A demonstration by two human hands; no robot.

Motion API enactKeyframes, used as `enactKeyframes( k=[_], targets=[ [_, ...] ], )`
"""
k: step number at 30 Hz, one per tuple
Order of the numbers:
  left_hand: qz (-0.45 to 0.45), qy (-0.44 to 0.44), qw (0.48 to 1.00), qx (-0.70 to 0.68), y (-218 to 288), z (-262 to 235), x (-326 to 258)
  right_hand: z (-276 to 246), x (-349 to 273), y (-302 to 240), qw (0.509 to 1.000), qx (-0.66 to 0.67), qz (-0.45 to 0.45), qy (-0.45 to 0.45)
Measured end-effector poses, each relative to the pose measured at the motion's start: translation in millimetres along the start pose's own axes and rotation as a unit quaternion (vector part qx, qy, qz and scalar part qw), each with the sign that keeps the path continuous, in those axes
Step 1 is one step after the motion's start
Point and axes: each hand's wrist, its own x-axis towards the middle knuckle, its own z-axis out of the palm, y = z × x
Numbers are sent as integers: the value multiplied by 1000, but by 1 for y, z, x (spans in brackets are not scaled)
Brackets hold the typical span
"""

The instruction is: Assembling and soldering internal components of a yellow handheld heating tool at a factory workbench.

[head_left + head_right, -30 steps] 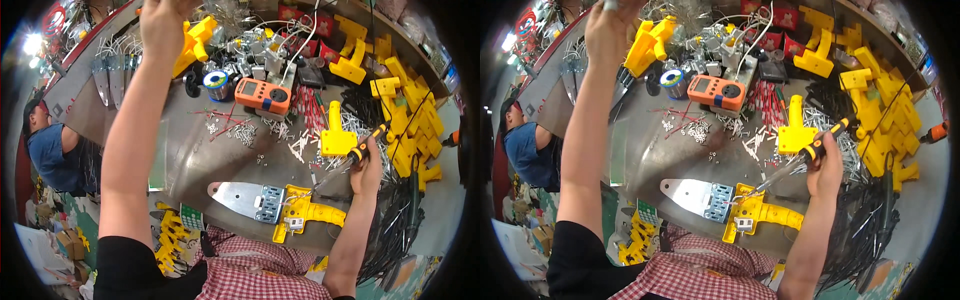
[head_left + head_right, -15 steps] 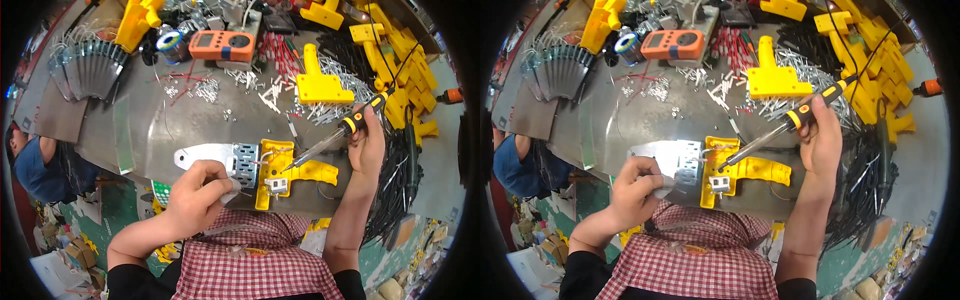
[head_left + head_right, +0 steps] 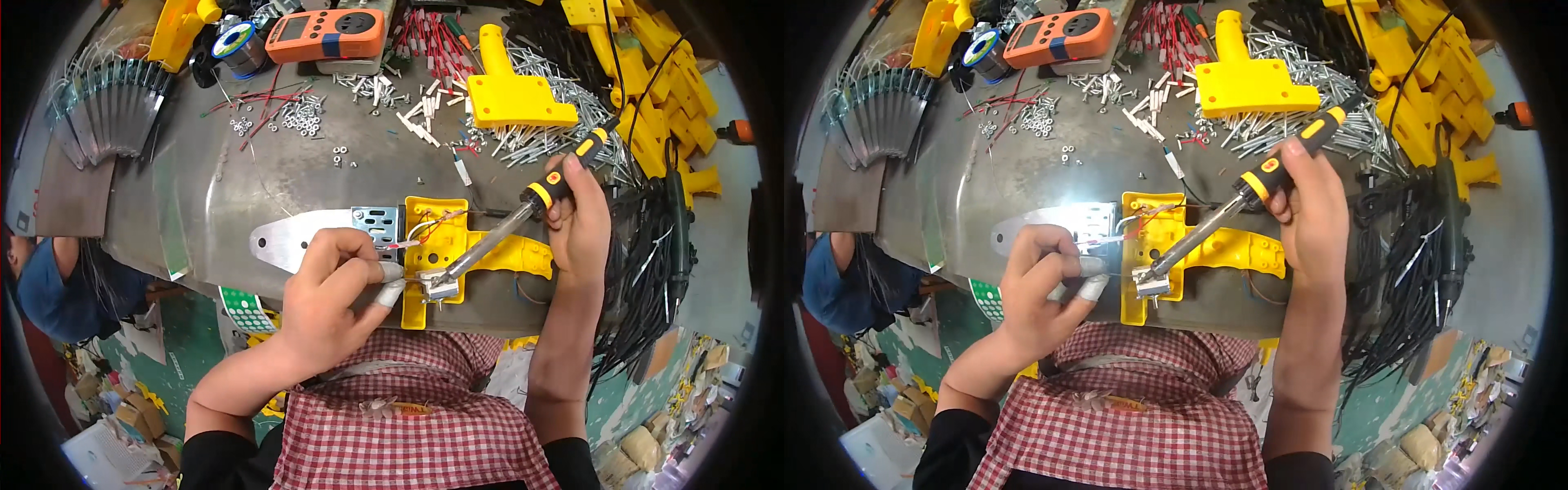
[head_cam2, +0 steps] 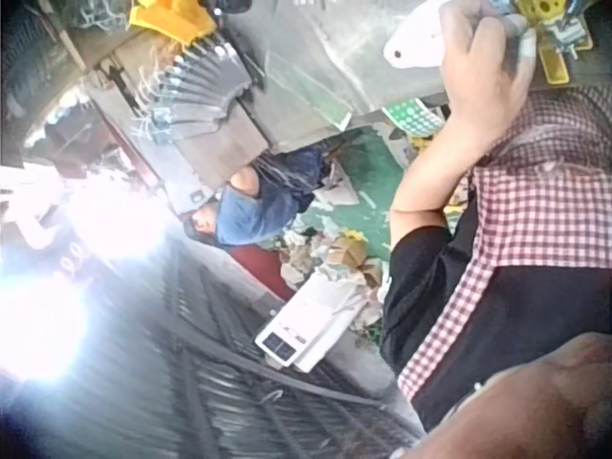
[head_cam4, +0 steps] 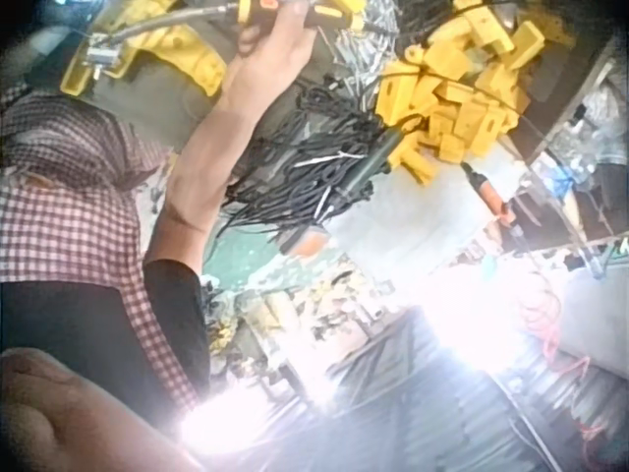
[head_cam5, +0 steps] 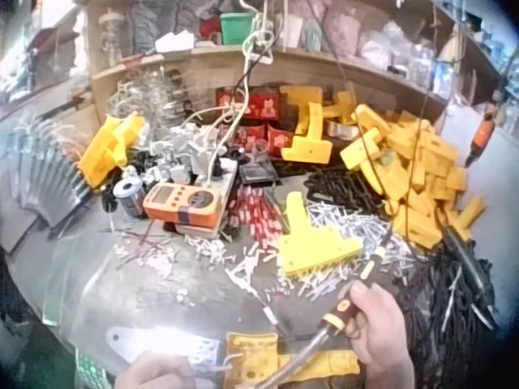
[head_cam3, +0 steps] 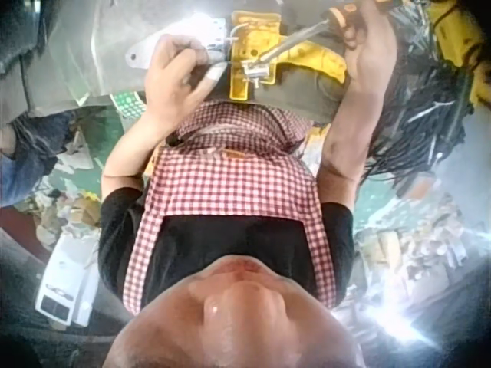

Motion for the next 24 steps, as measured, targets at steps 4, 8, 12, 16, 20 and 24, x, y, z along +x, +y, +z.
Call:
enactKeyframes(
  k=[4, 8, 12, 16, 20, 24],
  targets=[
    [-11, -2, 1000, 5, 0, 3, -1, 0, 2, 2, 1000, -10, 6, 11],
    [-8, -7, 1000, 3, -1, 3, 1, 1, 3, 4, 1000, -8, 9, 1],
    [3, -4, 1000, 7, -1, 3, 2, 3, 4, 2, 1000, -17, 9, 4],
    [-48, -10, 999, -8, 1, 4, 0, 3, 5, 3, 999, -25, 16, 18],
    [-59, -11, 998, -13, 3, 5, 1, 5, 5, 2, 999, -38, 21, 9],
    [-51, -32, 998, -11, -2, -1, 1, 4, 5, 3, 999, -40, 22, -2]
  ],
)
